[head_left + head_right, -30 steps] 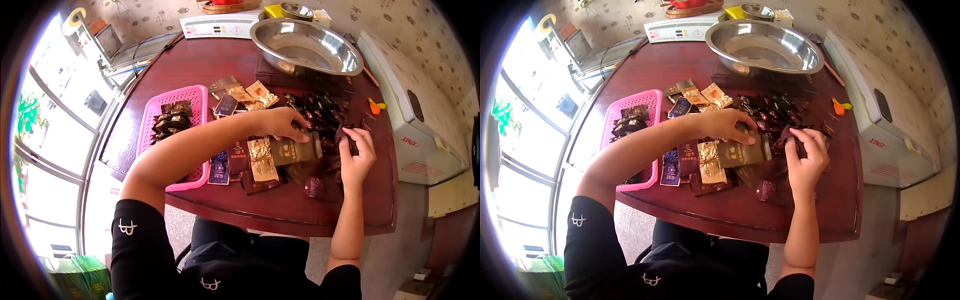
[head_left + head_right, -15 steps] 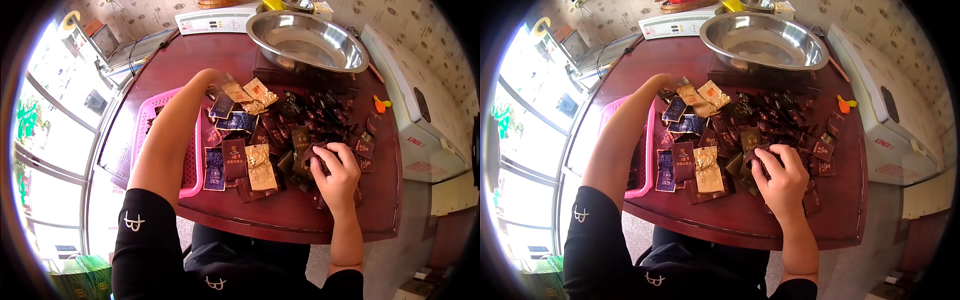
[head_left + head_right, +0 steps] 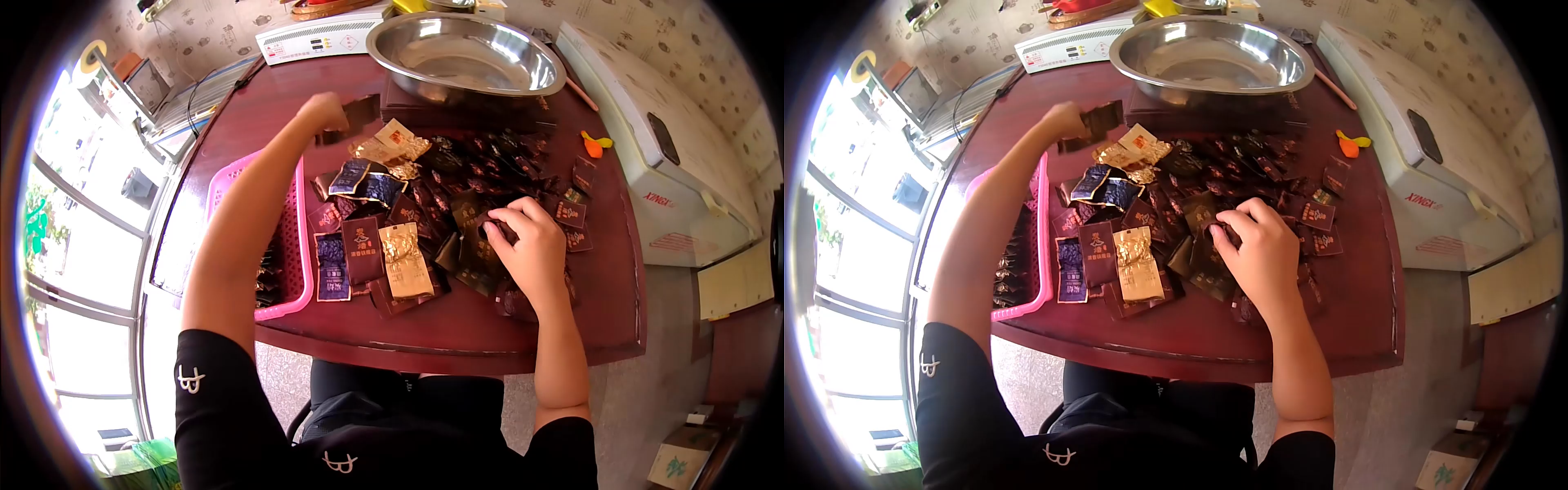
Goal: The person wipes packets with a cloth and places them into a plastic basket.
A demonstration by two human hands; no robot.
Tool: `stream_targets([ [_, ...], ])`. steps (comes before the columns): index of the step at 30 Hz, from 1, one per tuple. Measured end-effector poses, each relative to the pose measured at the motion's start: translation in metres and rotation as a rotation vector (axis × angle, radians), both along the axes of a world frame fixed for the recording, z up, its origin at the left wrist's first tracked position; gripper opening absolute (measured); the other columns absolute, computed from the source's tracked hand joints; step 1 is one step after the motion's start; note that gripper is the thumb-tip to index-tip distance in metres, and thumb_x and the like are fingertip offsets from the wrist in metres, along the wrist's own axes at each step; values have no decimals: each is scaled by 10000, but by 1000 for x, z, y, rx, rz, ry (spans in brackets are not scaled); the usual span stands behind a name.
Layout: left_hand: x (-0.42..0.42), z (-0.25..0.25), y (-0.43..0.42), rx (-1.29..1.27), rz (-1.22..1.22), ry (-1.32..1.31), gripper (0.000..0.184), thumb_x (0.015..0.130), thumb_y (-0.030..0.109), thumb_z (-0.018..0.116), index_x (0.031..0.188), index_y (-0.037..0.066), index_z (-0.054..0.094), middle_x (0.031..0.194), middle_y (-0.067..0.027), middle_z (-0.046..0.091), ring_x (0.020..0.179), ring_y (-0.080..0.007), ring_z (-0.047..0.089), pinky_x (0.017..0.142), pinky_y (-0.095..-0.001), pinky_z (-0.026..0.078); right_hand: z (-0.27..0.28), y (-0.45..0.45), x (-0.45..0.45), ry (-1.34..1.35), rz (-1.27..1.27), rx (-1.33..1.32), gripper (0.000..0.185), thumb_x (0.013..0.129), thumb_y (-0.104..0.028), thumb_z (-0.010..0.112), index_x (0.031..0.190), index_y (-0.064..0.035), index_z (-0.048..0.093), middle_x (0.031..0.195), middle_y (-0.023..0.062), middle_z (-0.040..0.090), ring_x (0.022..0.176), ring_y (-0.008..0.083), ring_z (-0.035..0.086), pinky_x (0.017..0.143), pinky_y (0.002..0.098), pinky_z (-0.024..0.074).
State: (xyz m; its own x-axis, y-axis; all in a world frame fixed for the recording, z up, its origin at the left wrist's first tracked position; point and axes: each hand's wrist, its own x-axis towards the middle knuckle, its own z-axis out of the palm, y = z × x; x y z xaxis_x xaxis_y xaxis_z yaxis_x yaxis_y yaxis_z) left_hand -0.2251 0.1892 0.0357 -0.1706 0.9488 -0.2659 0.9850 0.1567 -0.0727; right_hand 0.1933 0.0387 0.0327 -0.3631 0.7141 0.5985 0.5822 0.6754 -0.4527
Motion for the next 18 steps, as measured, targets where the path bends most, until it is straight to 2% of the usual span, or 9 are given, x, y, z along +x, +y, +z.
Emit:
stream_targets([
  [2, 21, 31, -22, 314, -42, -85, 451, 677, 350, 768, 956, 0, 713, 826, -187, 707, 761, -282, 694, 688, -423, 548, -4, 2, 3, -50, -11, -28, 111, 744, -124, 758, 835, -85, 707, 807, 31, 607, 727, 224, 627, 628, 354, 505],
  [3, 39, 52, -36, 309, -58, -91, 451, 677, 350, 768, 956, 0, 713, 826, -187, 707, 761, -282, 694, 688, -423, 548, -5, 3, 5, -98, -15, -53, 105, 750, -139, 754, 831, -88, 711, 805, 35, 607, 725, 232, 630, 634, 362, 507],
  [5, 86, 82, -69, 188, -227, -348, 309, 751, 239, 742, 984, 40, 702, 776, -90, 679, 722, -207, 646, 685, -361, 512, -5, 4, 11, -157, -48, -125, 122, 761, -190, 749, 832, -96, 718, 805, 45, 611, 736, 251, 638, 646, 378, 510],
  [7, 118, 78, -89, 24, -418, -580, 321, 809, 212, 724, 1066, 27, 673, 871, -81, 681, 845, -182, 640, 763, -342, 495, -7, 8, 15, -283, -94, -245, 143, 756, -222, 752, 826, -103, 720, 806, 51, 614, 744, 261, 641, 649, 380, 510],
  [9, 161, 80, -117, -168, -492, -691, 373, 841, 236, 716, 1121, 3, 639, 1011, -101, 671, 949, -170, 614, 836, -331, 479, -11, 13, 20, -258, -123, -231, 142, 749, -234, 749, 808, -108, 719, 809, 57, 618, 751, 268, 645, 648, 384, 510],
  [11, 184, 61, -126, -267, -631, -714, 377, 869, 255, 698, 1129, -8, 623, 1045, -116, 661, 965, -172, 605, 851, -331, 483, -10, 17, 24, -168, -207, -135, 124, 750, -221, 743, 777, -105, 709, 810, 62, 620, 741, 277, 640, 643, 387, 511],
  [15, 199, 26, -99, -280, -687, -731, 352, 880, 250, 674, 1141, 20, 620, 1112, -136, 635, 997, -223, 611, 878, -351, 489, -6, 16, 26, -145, -331, -152, 127, 770, -204, 725, 736, -89, 683, 803, 70, 613, 731, 286, 633, 639, 398, 511],
  [17, 191, 11, -69, 225, -672, -539, 403, 837, 283, 690, 1174, 68, 636, 1215, -185, 604, 1155, -326, 551, 948, -420, 455, -7, 15, 24, -146, -328, -152, 111, 770, -190, 714, 745, -86, 681, 803, 76, 604, 751, 282, 633, 642, 405, 514],
  [18, 190, 4, -64, 422, -602, -258, 516, 789, 363, 725, 1215, 91, 619, 1287, -204, 552, 1218, -385, 487, 995, -450, 423, -8, 12, 21, -171, -303, -111, 102, 769, -184, 711, 755, -87, 682, 805, 80, 601, 763, 282, 632, 644, 407, 517],
])
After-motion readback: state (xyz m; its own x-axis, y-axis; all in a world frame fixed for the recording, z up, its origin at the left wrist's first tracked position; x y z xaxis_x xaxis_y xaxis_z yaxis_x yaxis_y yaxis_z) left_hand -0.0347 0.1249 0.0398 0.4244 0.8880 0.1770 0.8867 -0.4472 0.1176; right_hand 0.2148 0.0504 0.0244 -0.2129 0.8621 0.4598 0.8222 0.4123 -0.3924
